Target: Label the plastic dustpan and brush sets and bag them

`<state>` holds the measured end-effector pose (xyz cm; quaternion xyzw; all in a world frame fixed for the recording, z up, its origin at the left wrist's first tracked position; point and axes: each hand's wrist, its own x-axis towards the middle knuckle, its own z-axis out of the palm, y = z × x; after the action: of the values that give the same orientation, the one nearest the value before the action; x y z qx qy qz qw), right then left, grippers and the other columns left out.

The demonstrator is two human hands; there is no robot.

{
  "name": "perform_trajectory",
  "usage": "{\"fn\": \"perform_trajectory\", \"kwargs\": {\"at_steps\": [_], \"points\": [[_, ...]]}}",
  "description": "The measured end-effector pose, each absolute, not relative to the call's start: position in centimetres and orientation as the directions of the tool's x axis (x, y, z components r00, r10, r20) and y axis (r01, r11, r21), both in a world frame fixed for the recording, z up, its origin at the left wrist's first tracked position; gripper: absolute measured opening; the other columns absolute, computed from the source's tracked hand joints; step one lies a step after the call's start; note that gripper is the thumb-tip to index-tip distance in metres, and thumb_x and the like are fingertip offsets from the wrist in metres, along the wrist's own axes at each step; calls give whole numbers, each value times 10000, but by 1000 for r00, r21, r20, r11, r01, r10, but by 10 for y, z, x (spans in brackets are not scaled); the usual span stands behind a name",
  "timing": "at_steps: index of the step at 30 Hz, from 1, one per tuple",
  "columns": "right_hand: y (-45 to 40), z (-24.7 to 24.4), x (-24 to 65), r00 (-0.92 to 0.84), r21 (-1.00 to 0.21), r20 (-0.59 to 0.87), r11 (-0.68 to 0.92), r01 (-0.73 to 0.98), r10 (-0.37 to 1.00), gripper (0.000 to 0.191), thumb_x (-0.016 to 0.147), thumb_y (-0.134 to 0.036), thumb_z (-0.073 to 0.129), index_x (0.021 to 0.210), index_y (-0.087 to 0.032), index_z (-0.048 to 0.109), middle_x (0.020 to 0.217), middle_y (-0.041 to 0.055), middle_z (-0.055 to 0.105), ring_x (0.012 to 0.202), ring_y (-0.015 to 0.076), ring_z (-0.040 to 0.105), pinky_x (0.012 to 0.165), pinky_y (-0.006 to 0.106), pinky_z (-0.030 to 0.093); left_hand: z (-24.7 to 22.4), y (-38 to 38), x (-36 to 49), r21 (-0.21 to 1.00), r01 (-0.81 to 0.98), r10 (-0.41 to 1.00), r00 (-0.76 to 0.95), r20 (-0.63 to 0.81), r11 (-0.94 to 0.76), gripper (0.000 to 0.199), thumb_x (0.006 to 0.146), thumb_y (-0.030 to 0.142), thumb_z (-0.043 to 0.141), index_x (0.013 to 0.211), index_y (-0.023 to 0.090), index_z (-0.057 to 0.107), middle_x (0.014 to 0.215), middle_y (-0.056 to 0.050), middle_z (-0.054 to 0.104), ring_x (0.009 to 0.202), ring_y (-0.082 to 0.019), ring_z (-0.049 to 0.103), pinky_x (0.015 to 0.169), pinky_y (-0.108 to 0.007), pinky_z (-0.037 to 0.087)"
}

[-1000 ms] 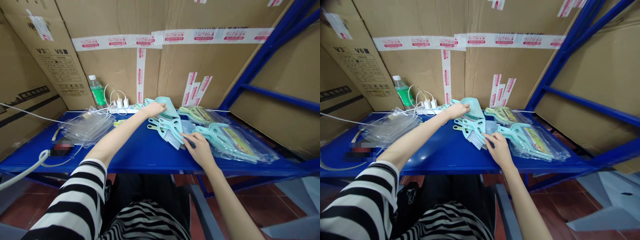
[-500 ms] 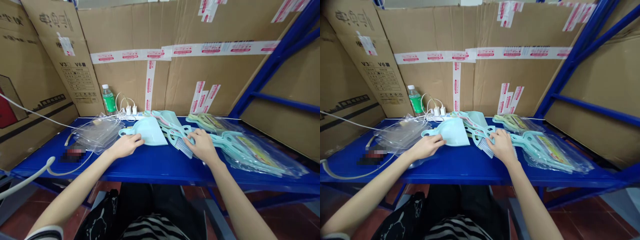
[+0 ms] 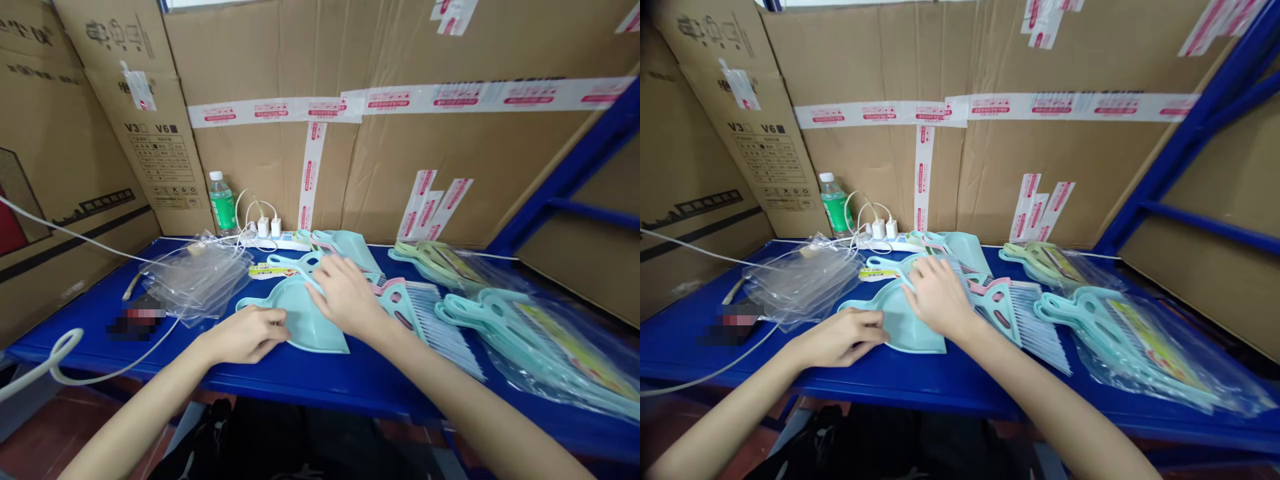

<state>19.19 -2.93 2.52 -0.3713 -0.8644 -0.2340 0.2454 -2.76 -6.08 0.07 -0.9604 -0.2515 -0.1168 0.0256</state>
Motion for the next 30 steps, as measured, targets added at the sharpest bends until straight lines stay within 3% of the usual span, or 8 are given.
{"fn": "perform_trajectory", "kwargs": {"at_steps": [6,10,12,16,20,23,25,30], "points": [[-50,-2,174,-639,129,471,670,731,607,241,940,-234,466,821,-151,658,793,98,610,798,249,557,713,358,409,9,-65,-30,284,387,466,828,312,-877,166,862,190,513,801,183,668,726,-8,601,614,-107,551,573,-204,416],[-63,-3,168,-650,66,372,679,731,663,254,954,-212,432,854,-141,654,828,112,618,826,258,581,729,369,438,12,-58,-37,217,556,557,569,605,-803,364,957,229,417,621,174,543,566,24,474,525,-99,458,547,-212,384],[-66,-3,164,-662,29,312,689,724,682,262,968,-233,426,883,-135,654,863,119,620,854,262,595,741,373,453,13,-52,-41,155,723,622,439,649,-673,363,980,267,361,706,169,576,644,-3,535,595,-122,519,596,-230,415],[-66,-2,156,-702,-50,210,724,688,681,262,978,-313,465,934,-135,653,930,114,613,905,259,605,756,369,480,12,-44,-44,41,908,833,365,416,-418,388,991,336,298,852,181,625,835,-53,643,768,-175,614,649,-256,436],[-60,0,160,-756,-173,189,779,603,627,270,989,-334,466,910,-154,651,932,81,597,878,218,601,777,355,493,10,-40,-43,128,904,907,384,172,-407,400,981,349,317,714,193,569,734,-23,644,681,-159,593,620,-249,386],[-54,0,174,-809,-250,243,841,480,534,212,977,-294,491,950,-155,648,925,68,595,873,200,599,780,339,505,9,-38,-44,247,864,898,423,118,-440,361,953,346,364,667,193,521,614,12,571,568,-131,515,581,-244,341],[-47,-2,185,-811,-220,312,868,445,494,208,969,-296,500,1023,-154,643,966,89,612,945,229,593,820,375,508,8,-37,-45,321,825,883,455,115,-466,335,941,339,371,682,190,521,599,22,540,555,-121,486,582,-238,338],[-32,-11,200,-775,-116,344,843,525,530,428,977,-391,442,1329,-169,541,1326,183,562,1238,328,499,974,553,455,6,-33,-47,429,743,849,515,123,-513,330,943,350,359,722,178,533,639,21,534,589,-112,466,607,-234,351]]}}
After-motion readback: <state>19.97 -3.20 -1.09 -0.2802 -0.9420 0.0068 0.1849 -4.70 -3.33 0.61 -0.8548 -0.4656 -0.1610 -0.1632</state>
